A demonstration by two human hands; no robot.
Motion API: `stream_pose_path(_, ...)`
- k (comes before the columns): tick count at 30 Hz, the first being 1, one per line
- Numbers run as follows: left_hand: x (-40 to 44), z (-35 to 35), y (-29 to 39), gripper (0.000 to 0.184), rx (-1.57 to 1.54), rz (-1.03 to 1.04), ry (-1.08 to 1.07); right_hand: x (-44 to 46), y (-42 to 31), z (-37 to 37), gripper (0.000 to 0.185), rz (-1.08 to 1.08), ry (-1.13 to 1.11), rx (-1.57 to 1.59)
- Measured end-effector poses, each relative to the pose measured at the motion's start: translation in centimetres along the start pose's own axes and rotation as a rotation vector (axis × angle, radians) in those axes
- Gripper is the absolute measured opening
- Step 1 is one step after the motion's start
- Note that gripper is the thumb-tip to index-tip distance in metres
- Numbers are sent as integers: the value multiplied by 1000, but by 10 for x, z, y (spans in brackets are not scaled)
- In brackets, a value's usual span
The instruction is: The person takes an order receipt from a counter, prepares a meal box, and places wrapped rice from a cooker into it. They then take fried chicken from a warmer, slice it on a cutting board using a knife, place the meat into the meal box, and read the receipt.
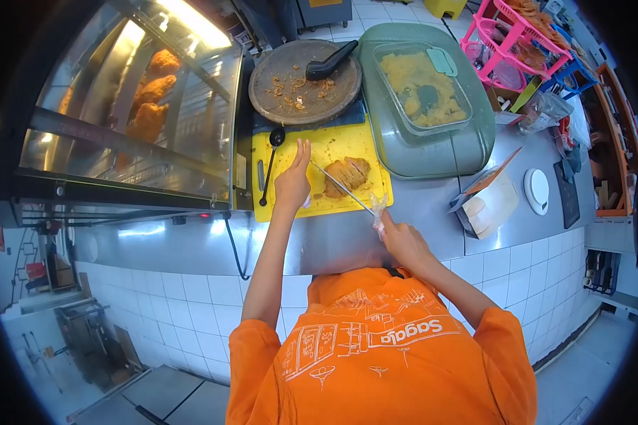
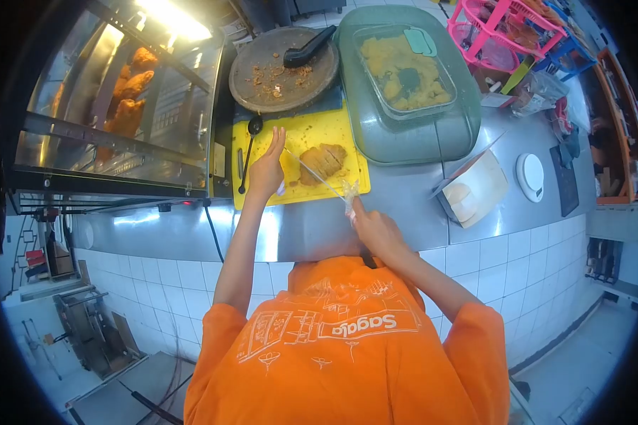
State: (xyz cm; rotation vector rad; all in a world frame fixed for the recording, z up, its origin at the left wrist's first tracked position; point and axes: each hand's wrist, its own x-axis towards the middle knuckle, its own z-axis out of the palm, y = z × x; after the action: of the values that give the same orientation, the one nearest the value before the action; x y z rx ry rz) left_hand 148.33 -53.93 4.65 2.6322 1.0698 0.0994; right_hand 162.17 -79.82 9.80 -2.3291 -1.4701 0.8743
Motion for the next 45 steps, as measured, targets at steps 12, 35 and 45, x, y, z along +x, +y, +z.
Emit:
stream_pose_path(12, 2, 10, 1, 97, -41, -8, -24, 15, 9, 24, 32, 51, -83, 88)
stream_pose_path(35, 9, -16, 7, 93, 94, 92, 22, 1, -20, 16, 34, 100, -33, 339)
stream_pose_path(45, 6, 11, -7, 91, -7, 54, 13, 12, -26, 46, 25, 96, -31, 200)
